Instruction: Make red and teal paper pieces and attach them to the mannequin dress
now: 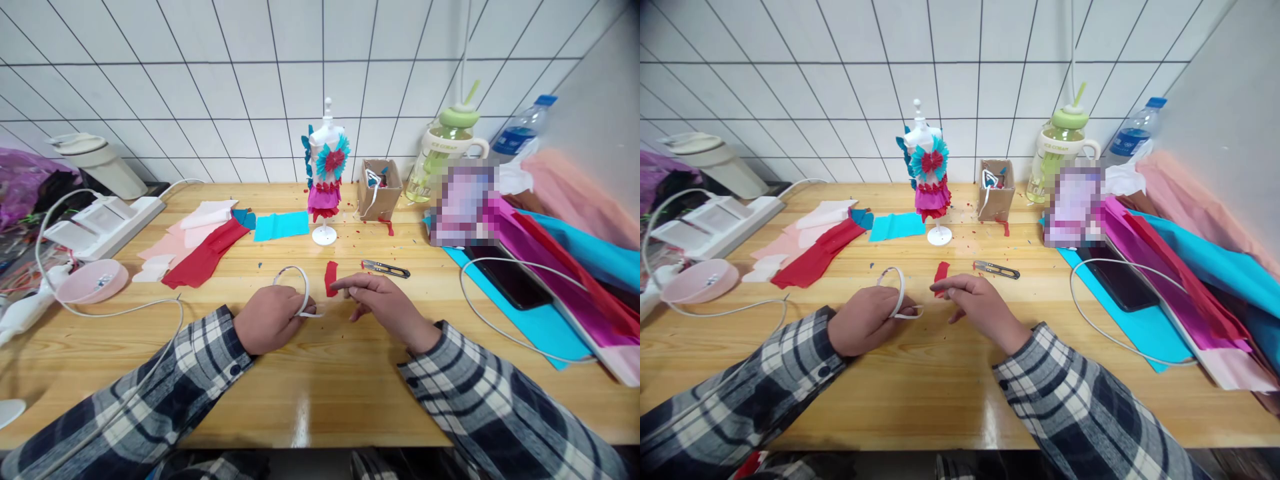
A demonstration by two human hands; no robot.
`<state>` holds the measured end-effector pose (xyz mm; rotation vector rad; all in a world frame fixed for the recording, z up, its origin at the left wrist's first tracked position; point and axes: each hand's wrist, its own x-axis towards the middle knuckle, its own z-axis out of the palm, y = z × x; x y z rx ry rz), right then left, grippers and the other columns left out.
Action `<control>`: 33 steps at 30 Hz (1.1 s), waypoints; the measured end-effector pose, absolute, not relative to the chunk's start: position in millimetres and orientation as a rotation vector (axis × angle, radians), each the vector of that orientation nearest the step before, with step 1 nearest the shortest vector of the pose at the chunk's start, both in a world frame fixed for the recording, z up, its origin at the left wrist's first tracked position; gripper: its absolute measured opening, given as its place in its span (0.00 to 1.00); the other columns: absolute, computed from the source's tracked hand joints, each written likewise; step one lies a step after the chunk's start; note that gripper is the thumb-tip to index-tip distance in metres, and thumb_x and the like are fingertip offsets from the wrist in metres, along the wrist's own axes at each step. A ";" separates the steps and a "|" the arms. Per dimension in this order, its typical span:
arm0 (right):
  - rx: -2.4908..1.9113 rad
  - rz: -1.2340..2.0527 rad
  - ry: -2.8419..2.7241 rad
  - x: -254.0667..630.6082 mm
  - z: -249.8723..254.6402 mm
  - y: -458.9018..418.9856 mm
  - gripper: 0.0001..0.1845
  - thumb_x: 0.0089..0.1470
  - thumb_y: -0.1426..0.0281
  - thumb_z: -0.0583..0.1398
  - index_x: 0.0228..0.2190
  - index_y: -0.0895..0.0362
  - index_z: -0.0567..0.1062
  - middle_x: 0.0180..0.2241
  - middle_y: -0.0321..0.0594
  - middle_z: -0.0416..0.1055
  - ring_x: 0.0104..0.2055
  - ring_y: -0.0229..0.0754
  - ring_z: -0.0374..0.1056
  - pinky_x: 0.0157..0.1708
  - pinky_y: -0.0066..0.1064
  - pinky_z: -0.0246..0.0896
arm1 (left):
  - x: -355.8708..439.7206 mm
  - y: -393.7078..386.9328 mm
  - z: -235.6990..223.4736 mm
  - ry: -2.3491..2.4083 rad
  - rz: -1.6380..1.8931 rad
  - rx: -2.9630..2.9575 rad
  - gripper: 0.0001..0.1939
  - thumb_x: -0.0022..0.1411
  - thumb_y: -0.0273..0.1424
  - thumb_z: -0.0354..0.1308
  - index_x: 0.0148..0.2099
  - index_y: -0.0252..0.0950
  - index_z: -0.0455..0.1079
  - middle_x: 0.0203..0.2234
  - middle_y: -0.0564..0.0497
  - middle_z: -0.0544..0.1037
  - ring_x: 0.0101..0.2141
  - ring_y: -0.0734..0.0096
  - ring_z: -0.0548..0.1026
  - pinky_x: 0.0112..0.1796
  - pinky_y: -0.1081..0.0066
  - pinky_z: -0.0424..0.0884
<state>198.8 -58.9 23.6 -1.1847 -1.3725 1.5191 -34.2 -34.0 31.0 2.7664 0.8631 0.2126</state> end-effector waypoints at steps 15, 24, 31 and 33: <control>-1.003 0.290 -2.238 198.8 22.3 -62.9 0.09 0.59 0.68 0.56 0.36 0.52 0.78 0.33 0.37 0.77 0.34 0.40 0.65 0.38 0.35 0.57 | -29.6 -37.9 30.7 0.775 0.272 2.492 0.15 0.67 0.32 0.43 0.42 0.37 0.70 0.32 0.50 0.78 0.33 0.70 0.75 0.35 0.73 0.67; -1.313 0.463 -2.455 202.3 30.0 -57.3 0.09 0.56 0.74 0.54 0.29 0.58 0.74 0.29 0.40 0.71 0.34 0.41 0.60 0.39 0.34 0.52 | -36.9 -17.4 34.6 0.614 0.281 3.093 0.13 0.66 0.28 0.46 0.46 0.36 0.70 0.29 0.49 0.77 0.31 0.66 0.72 0.36 0.65 0.64; -1.146 1.648 -1.875 204.4 28.0 -58.5 0.10 0.52 0.69 0.52 0.21 0.57 0.64 0.21 0.32 0.58 0.24 0.35 0.53 0.26 0.28 0.49 | -33.3 -33.8 44.8 0.585 0.265 2.930 0.21 0.58 0.44 0.55 0.47 0.33 0.68 0.29 0.46 0.74 0.32 0.61 0.70 0.38 0.60 0.62; -1.111 1.848 -1.699 208.4 26.7 -56.3 0.13 0.53 0.66 0.51 0.20 0.56 0.62 0.19 0.31 0.54 0.21 0.34 0.49 0.22 0.27 0.45 | -32.0 -36.6 42.3 0.640 0.369 2.795 0.21 0.58 0.46 0.54 0.43 0.34 0.69 0.28 0.47 0.73 0.30 0.63 0.69 0.37 0.62 0.62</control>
